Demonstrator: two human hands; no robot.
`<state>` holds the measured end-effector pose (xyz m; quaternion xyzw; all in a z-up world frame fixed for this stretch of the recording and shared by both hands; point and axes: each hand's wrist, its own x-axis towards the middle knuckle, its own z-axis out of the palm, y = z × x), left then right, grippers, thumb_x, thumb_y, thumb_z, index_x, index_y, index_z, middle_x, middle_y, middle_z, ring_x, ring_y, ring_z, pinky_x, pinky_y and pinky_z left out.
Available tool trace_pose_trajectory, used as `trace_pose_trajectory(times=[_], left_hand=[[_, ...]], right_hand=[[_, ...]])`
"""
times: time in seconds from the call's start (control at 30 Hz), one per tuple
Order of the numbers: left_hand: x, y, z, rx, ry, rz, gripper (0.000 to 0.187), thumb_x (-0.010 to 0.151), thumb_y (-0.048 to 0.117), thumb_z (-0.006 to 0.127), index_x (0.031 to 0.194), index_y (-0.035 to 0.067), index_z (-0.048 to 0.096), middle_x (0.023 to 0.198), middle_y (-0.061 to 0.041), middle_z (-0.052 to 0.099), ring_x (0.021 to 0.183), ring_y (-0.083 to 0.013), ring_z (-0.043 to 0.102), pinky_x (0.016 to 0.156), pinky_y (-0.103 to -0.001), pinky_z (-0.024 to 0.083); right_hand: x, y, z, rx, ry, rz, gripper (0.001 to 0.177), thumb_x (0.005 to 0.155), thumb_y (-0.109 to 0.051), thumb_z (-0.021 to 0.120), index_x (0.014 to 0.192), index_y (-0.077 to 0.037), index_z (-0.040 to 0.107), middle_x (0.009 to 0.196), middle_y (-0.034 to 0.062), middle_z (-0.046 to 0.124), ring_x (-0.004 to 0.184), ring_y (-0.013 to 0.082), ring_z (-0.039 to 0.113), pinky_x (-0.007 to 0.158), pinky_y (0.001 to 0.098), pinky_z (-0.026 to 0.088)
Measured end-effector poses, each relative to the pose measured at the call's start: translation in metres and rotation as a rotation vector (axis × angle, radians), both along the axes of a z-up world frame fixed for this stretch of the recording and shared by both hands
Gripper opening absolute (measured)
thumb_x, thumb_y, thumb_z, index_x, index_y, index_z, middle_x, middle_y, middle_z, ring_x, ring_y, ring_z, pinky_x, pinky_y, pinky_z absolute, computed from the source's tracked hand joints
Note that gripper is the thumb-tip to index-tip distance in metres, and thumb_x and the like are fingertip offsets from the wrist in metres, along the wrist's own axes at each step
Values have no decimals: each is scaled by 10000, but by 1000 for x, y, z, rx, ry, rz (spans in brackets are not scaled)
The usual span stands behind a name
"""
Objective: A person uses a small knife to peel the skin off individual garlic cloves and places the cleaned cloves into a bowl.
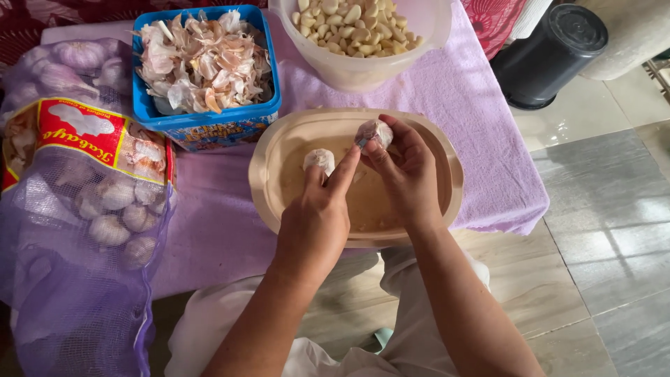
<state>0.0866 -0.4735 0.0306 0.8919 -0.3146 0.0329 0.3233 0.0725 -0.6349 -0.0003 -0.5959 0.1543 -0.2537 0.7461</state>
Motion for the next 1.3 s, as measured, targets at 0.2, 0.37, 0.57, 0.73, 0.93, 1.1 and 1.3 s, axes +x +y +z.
trace_pose_trajectory(times=[0.2, 0.37, 0.57, 0.73, 0.93, 1.1, 1.3], left_hand=[[6, -13, -5, -242, 163, -53, 500, 1059, 48, 525, 1522, 233, 571, 960, -183, 661, 878, -510, 756, 694, -551, 652], [0, -24, 12, -513, 315, -108, 457, 1086, 61, 497, 1520, 182, 571, 1443, -235, 665, 1384, -408, 594, 1133, -513, 494], [14, -11, 16, -371, 448, -139, 479, 1076, 119, 501, 1529, 259, 567, 1505, -147, 639, 1400, -392, 561, 1160, -521, 463], [13, 8, 28, -202, 549, -148, 593, 1073, 130, 463, 1644, 274, 391, 1514, -277, 578, 1325, -504, 582, 1107, -603, 477], [15, 18, 45, -131, 548, -182, 616, 1074, 119, 438, 1667, 264, 358, 1489, -345, 557, 1307, -547, 571, 1077, -620, 488], [16, 21, 36, -170, 538, -189, 620, 1078, 127, 442, 1675, 254, 333, 1485, -361, 553, 1315, -552, 563, 1073, -624, 495], [19, 14, 29, -148, 480, -170, 642, 1069, 153, 441, 1681, 285, 299, 1411, -327, 634, 1240, -538, 631, 1064, -612, 514]], right_hand=[[7, 0, -10, 80, -6, -20, 591, 955, -181, 819, 1432, 60, 566, 1158, 147, 702, 988, 210, 766, 924, 406, 688], [4, 13, -1, 338, -131, -56, 496, 973, -126, 776, 1381, 98, 606, 1118, 156, 719, 968, 212, 762, 898, 395, 702], [0, 9, -5, 298, -108, -19, 550, 963, -92, 776, 1420, 111, 548, 1113, 136, 709, 965, 158, 746, 909, 334, 688], [-2, 3, -3, 316, -136, 45, 571, 964, -48, 754, 1467, 85, 521, 1137, 172, 701, 1034, 240, 765, 947, 363, 675], [-5, 3, -3, 234, -109, 93, 583, 970, -32, 736, 1502, 40, 510, 1183, 154, 686, 1062, 244, 759, 968, 349, 668], [-5, 7, -2, 195, -64, 143, 605, 953, -56, 761, 1502, 21, 519, 1241, 147, 686, 1036, 192, 753, 952, 345, 681], [-8, 14, -2, 167, 17, 336, 587, 934, -22, 768, 1477, 39, 554, 1110, 161, 694, 959, 240, 763, 927, 478, 674]])
